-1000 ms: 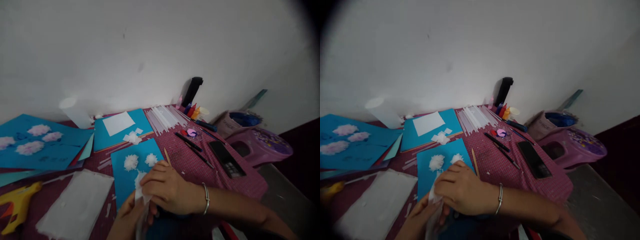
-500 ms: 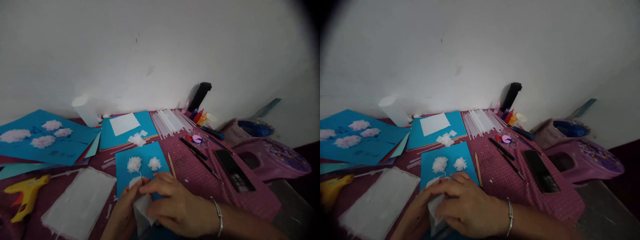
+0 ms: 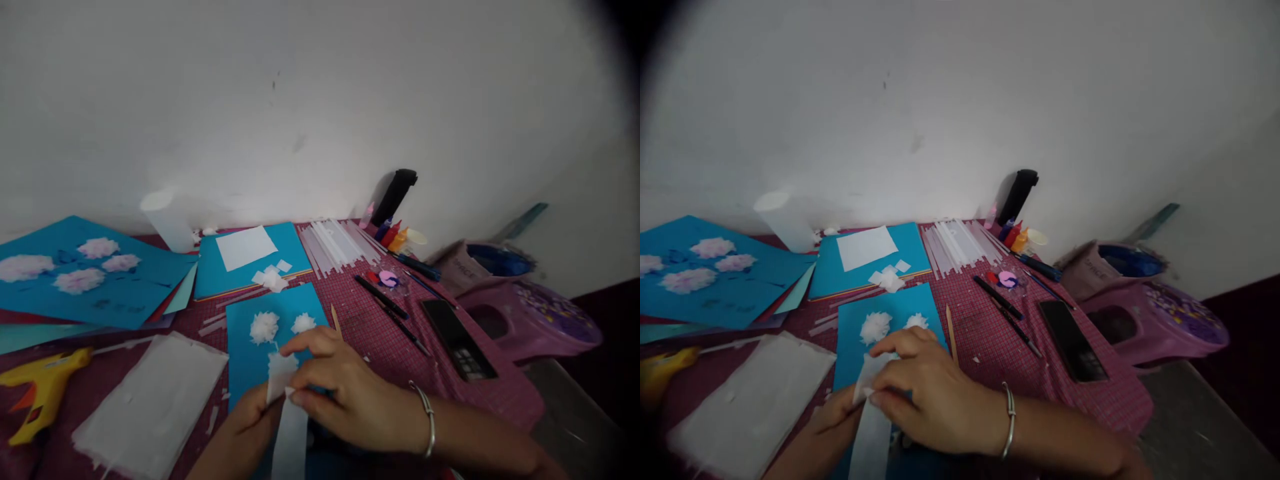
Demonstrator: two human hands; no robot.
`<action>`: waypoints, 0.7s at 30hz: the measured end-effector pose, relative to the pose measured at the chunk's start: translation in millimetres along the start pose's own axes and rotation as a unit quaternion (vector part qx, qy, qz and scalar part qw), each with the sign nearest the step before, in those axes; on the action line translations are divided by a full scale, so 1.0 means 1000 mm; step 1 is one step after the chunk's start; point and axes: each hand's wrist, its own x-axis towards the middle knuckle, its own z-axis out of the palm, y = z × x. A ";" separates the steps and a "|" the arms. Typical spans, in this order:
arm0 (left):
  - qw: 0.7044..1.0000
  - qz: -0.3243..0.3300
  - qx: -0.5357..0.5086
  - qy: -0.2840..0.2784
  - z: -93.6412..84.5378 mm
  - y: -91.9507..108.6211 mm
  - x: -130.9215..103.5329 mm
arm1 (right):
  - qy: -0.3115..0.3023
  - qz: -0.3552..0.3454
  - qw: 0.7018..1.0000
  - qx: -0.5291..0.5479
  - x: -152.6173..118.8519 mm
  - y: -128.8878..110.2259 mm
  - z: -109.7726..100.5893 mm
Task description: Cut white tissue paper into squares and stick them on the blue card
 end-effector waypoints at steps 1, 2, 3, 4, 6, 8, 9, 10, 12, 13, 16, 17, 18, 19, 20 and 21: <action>1.000 0.000 0.001 -0.011 0.002 0.000 -0.001 | 0.006 0.015 1.000 0.003 0.001 0.003 0.002; 1.000 0.004 0.002 -0.016 0.003 0.000 -0.002 | 0.012 0.031 0.999 0.017 0.002 0.005 0.003; 1.000 0.010 0.003 -0.016 0.005 -0.001 -0.003 | 0.018 0.049 0.998 0.041 0.003 0.008 0.005; 1.000 0.015 0.000 -0.013 0.006 -0.001 -0.004 | 0.024 0.068 0.995 0.075 0.004 0.010 0.006; 1.000 0.011 -0.014 0.000 0.008 -0.002 -0.008 | 0.030 0.109 0.980 0.163 0.006 0.016 0.007; 0.999 -0.010 -0.029 0.017 0.009 -0.003 -0.010 | 0.015 0.155 0.951 0.266 0.007 0.022 0.008; 0.999 -0.024 -0.032 0.022 0.010 -0.004 -0.011 | 0.002 0.179 0.932 0.315 0.008 0.024 0.009; 0.999 -0.035 -0.029 0.023 0.009 -0.004 -0.012 | -0.011 0.203 0.911 0.358 0.008 0.026 0.010; 0.999 -0.038 -0.007 0.014 0.008 -0.004 -0.011 | -0.030 0.239 0.875 0.421 0.008 0.029 0.013; 0.999 -0.031 0.006 0.010 0.007 -0.005 -0.010 | -0.032 0.248 0.863 0.439 0.008 0.030 0.014; 0.999 -0.011 0.030 -0.001 0.004 -0.007 -0.007 | -0.024 0.256 0.846 0.467 0.009 0.030 0.018; 0.999 -0.009 0.031 -0.004 0.004 -0.009 -0.006 | -0.019 0.255 0.843 0.474 0.009 0.030 0.019; 1.000 -0.011 0.028 -0.004 0.003 -0.011 -0.005 | -0.017 0.254 0.839 0.481 0.010 0.029 0.020; 1.000 -0.015 0.023 -0.004 0.003 -0.012 -0.005 | -0.018 0.252 0.836 0.487 0.011 0.029 0.021; 1.000 -0.020 0.016 -0.001 0.004 -0.014 -0.004 | -0.020 0.249 0.835 0.490 0.011 0.029 0.022; 1.000 -0.023 0.007 0.004 0.004 -0.015 -0.003 | -0.022 0.247 0.835 0.492 0.012 0.028 0.022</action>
